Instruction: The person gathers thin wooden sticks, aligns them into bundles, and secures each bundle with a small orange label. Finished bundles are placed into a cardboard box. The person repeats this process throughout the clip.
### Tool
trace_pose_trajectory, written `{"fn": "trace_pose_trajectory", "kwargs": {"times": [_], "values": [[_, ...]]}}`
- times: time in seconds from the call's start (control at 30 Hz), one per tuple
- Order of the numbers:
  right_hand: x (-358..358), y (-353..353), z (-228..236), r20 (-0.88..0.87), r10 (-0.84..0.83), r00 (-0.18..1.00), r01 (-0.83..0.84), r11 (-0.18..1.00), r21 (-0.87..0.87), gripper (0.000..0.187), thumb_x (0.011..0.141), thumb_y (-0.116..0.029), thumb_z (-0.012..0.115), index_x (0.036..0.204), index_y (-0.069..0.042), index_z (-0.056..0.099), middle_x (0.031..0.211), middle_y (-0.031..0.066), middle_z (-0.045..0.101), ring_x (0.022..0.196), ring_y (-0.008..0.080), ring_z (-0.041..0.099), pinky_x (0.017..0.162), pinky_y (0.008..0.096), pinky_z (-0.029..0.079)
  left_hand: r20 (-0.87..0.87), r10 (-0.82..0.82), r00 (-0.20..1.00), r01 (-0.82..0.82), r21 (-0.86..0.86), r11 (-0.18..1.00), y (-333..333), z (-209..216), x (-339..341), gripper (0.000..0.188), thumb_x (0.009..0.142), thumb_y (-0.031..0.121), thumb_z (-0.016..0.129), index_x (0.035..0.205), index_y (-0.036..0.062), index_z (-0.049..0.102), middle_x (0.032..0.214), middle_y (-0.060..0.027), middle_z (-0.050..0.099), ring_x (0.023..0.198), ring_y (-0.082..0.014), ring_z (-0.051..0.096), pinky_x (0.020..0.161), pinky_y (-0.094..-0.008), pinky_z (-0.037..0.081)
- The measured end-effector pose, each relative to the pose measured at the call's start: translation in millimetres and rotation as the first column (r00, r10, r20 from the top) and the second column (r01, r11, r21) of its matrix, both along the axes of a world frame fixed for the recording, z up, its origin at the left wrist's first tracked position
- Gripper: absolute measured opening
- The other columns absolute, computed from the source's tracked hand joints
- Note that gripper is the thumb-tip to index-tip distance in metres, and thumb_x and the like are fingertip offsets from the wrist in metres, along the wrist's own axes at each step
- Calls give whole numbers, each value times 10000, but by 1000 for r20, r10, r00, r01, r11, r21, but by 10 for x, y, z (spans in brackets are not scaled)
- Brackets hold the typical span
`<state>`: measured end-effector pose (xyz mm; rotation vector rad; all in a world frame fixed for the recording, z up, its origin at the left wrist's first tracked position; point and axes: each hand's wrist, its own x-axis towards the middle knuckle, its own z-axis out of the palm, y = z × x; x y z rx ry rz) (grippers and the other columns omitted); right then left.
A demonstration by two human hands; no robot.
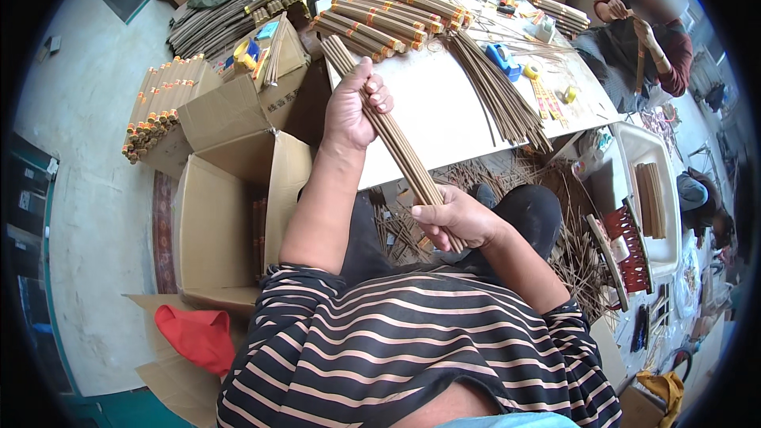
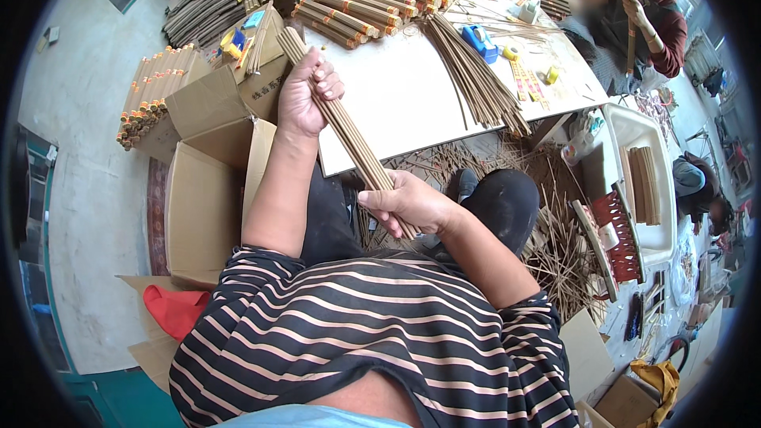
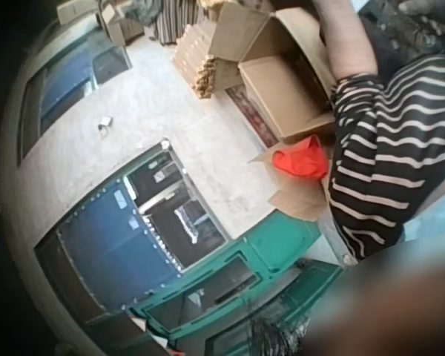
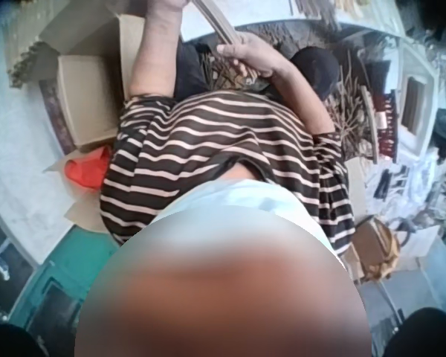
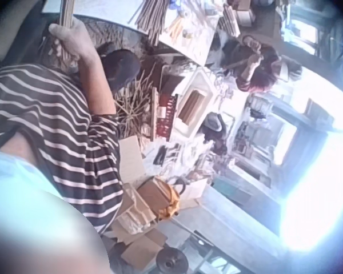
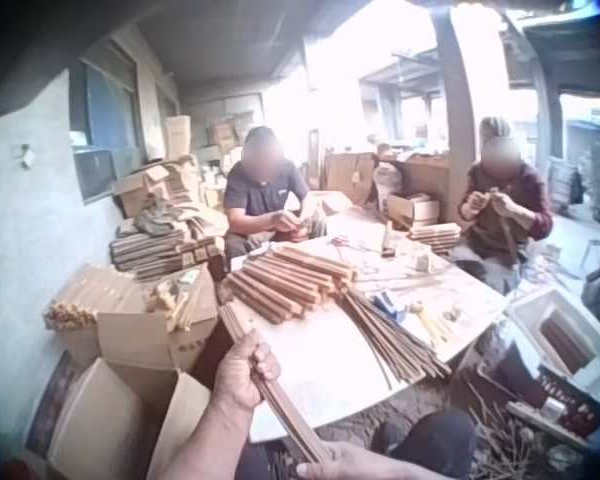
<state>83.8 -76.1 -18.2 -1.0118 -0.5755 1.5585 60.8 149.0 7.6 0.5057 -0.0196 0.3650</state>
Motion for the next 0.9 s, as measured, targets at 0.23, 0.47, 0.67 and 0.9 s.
{"fn": "trace_pose_trajectory", "kwargs": {"times": [0.23,0.47,0.67,0.9], "values": [[-3,96,-298,731,-193,655,247,968,35,192,843,-163,588,884,11,516,619,50,525,482,130,534,439,251,420,-245,406,881,-353,232,906,-153,-71,88,196,857,152,606,749,82,458,584,-6,444,482,-112,443,465,-248,396],[-62,183,-173,758,-130,640,281,957,-74,161,834,-131,578,883,-2,495,601,26,506,479,131,514,434,256,425,-349,353,868,-293,213,932,-265,-196,-9,244,866,170,588,668,91,469,561,7,454,456,-98,423,439,-249,370],[-38,184,-123,3,-50,999,51,993,-104,145,838,-122,577,893,-10,503,582,23,497,405,119,482,382,231,415,-39,-78,996,76,-68,995,-109,-319,-39,266,877,221,587,668,107,469,561,13,454,444,-89,414,426,-248,367],[-26,364,-225,594,-158,789,292,947,-137,159,851,-130,578,872,-4,484,585,26,502,405,106,482,380,228,411,-278,145,950,-132,64,989,-183,-350,72,253,874,254,597,698,125,470,558,15,436,458,-88,418,434,-238,369]]}}
